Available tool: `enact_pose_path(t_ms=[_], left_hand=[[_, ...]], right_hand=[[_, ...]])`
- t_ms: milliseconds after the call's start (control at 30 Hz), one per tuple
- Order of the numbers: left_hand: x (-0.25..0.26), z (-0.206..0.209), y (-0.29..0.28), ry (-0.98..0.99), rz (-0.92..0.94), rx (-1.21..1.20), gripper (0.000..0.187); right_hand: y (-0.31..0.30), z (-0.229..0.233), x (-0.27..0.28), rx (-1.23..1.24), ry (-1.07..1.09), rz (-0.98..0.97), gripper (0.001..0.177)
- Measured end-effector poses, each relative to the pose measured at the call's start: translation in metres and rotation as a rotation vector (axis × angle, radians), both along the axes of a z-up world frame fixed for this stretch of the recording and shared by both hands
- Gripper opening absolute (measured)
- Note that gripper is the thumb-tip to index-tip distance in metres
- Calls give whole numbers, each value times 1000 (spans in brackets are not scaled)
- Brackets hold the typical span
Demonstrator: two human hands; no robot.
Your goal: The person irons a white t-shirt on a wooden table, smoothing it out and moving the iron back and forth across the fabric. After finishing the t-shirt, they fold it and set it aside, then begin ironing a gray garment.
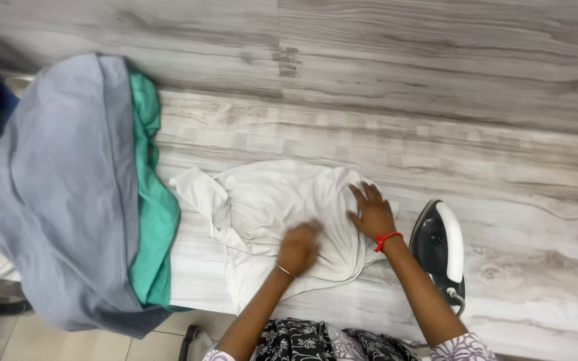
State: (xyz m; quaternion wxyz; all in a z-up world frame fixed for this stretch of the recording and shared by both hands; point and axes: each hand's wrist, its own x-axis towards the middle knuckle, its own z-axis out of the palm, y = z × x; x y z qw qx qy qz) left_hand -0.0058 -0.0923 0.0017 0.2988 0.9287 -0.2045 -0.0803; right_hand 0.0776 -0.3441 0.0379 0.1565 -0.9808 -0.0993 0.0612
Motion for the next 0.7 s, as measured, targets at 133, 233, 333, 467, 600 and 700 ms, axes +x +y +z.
enact_pose_path(t_ms=[133, 233, 333, 467, 600, 700], left_hand=[[6, 3, 44, -141, 371, 168, 89], [-25, 19, 64, 140, 283, 430, 99], [-73, 30, 72, -48, 36, 254, 95], [-83, 19, 96, -466, -94, 211, 82], [-26, -14, 130, -58, -162, 406, 58], [50, -52, 145, -109, -112, 506, 52]], right_hand=[[-8, 22, -18, -275, 434, -127, 105], [-38, 19, -29, -192, 420, -253, 113], [-42, 16, -52, -101, 363, -179, 109], [-22, 44, -86, -308, 558, 117, 110], [-20, 50, -91, -400, 554, 136, 102], [-35, 5, -67, -429, 298, 175, 68]])
